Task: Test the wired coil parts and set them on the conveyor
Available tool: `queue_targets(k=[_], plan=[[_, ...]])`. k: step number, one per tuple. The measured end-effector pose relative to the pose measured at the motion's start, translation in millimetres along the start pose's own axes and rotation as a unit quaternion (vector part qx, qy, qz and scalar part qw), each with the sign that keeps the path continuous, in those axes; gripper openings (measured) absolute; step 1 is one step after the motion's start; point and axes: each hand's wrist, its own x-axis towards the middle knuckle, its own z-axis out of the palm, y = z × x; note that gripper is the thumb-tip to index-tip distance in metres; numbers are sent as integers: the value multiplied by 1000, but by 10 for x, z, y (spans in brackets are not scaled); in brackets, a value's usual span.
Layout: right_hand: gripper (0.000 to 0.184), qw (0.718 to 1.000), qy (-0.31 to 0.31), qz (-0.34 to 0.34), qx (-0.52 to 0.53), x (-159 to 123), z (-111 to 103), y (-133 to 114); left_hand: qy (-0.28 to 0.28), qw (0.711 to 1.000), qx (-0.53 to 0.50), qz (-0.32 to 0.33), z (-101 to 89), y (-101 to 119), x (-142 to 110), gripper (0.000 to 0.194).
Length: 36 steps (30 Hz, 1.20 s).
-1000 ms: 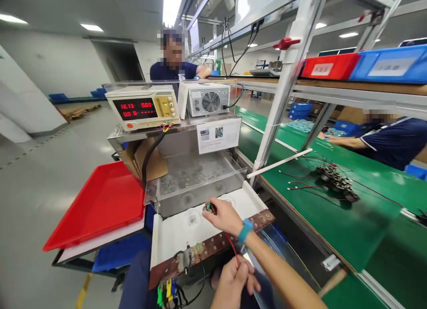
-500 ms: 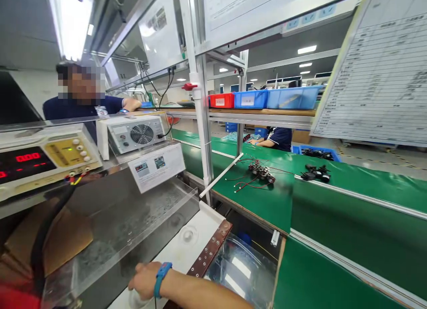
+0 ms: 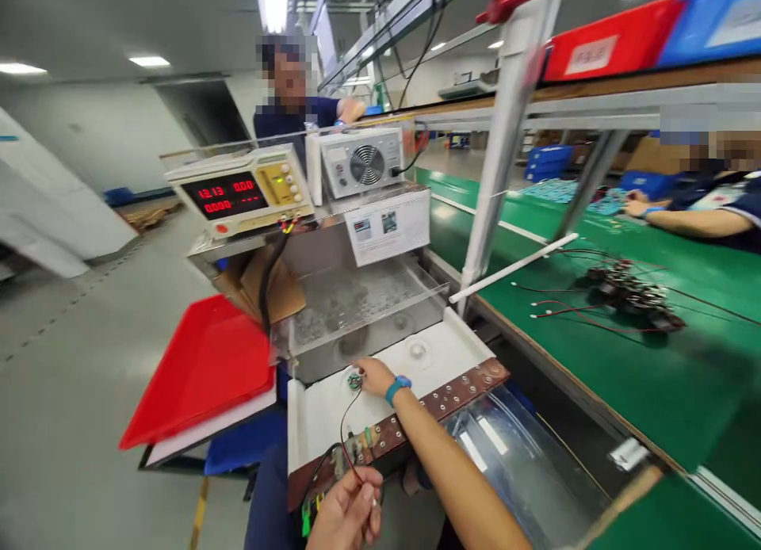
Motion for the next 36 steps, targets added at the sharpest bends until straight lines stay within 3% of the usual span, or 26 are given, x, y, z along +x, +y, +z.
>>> queue_targets(k=[5, 9, 15, 22, 25, 28, 36], plan=[[47, 998, -38, -10, -42, -66, 47, -74, 83, 994, -37, 62, -111, 636, 99, 48], [31, 995, -40, 16, -86, -55, 8, -200, 109, 990, -21, 91, -204, 832, 275, 47], [26, 996, -34, -14, -80, -24, 8, -206, 133, 985, 10, 110, -241, 815, 488, 50], [43, 995, -42, -62, -62, -30, 75, -133, 148, 984, 16, 103, -244, 733, 540, 50], [46, 996, -30, -44, -69, -28, 67, -148, 151, 983, 21, 104, -262, 697, 585, 52], [36, 996, -28, -14, -87, -16, 43, -173, 149, 982, 37, 111, -263, 667, 633, 53], [30, 994, -39, 13, -105, -1, 18, -199, 105, 973, 147, 146, -160, 550, 787, 33]])
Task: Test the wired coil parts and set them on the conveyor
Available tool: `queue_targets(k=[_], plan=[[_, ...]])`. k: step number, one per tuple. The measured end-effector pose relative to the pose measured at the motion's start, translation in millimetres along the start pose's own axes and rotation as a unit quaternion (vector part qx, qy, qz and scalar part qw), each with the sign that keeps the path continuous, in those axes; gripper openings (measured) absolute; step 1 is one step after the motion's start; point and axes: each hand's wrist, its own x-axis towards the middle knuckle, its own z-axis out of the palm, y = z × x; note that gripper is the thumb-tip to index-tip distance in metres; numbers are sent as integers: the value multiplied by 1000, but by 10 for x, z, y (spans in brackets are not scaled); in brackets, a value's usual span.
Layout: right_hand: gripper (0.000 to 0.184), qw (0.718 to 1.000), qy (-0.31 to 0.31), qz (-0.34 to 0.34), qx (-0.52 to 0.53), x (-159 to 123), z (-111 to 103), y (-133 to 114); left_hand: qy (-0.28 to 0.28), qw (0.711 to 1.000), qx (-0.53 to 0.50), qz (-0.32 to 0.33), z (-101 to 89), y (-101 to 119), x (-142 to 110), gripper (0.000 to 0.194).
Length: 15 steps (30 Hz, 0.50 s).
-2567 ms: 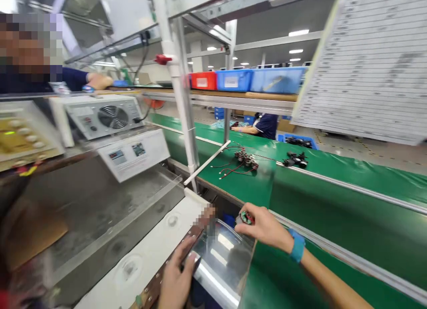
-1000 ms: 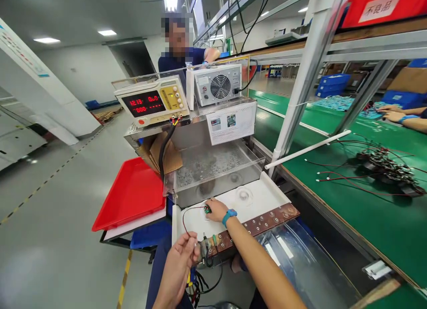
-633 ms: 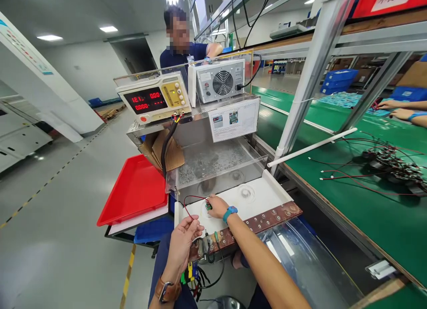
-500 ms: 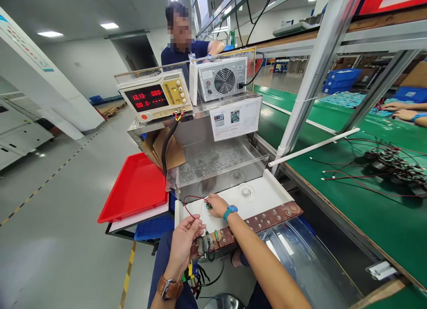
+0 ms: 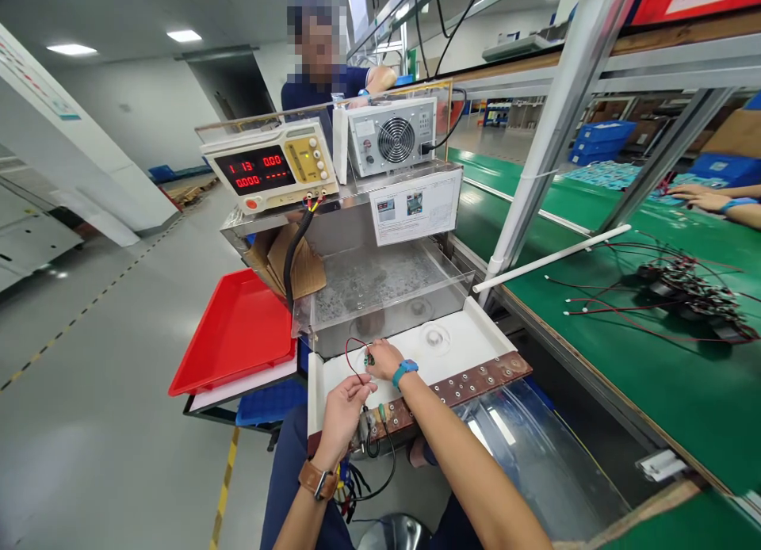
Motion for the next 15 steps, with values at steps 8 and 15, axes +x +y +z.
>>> queue_targets(k=[8, 15], plan=[[28, 1000, 15, -19, -1, 4, 2, 23, -67, 996, 62, 12, 61, -127, 42, 17], [28, 1000, 21, -23, -1, 10, 26, 39, -65, 995, 74, -8, 57, -162, 64, 23]])
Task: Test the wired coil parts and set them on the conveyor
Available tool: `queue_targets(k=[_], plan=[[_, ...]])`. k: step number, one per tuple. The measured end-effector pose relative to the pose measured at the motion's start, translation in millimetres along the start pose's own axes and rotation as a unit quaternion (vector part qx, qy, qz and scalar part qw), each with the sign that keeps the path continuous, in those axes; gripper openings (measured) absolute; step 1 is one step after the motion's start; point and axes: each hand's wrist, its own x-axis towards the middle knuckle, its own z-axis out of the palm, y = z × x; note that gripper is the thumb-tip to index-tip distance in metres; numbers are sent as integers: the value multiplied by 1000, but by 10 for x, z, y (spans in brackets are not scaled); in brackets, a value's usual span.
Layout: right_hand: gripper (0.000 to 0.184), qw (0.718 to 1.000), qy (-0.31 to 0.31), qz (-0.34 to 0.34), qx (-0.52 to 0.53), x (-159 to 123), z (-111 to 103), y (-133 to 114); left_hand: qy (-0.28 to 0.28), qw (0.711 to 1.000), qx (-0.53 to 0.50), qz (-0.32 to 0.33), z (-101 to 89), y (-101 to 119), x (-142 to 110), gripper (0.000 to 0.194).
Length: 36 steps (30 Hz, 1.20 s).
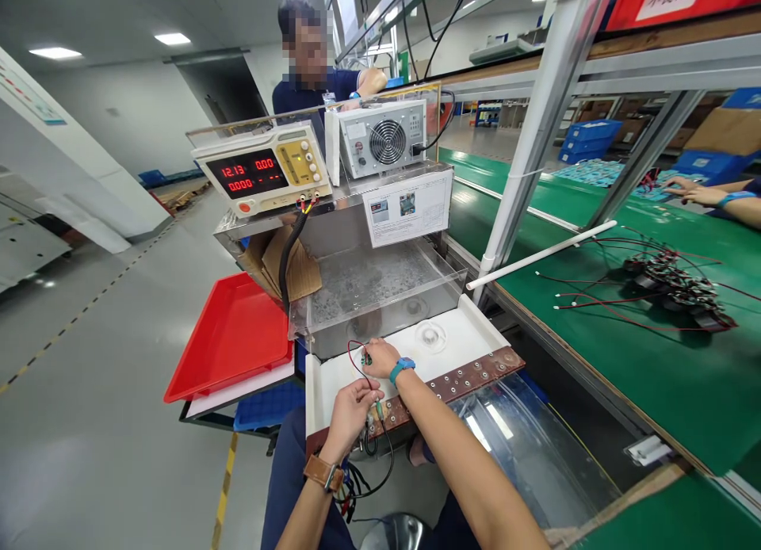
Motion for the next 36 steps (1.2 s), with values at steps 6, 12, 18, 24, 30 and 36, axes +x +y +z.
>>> queue_targets(k=[6, 12, 18, 24, 30, 36], plan=[[30, 1000, -2, 10, 2, 13, 10, -7, 0, 1000, 2, -13, -9, 2, 7, 24], [28, 1000, 1, 3, 0, 19, -10, -31, -2, 1000, 2, -1, -18, 16, 10, 22], [26, 1000, 7, 11, 10, 20, 17, -47, 8, 1000, 1, -5, -23, -39, 24, 19], [28, 999, 18, 16, 28, 31, 65, -48, 12, 1000, -28, -5, -6, -84, 39, 16], [35, 999, 16, 20, 25, 11, 7, -101, 11, 1000, -20, 3, -27, -105, 47, 23], [30, 999, 9, 31, 14, 20, -23, -101, 78, 995, -57, 21, -65, -86, 118, 49]])
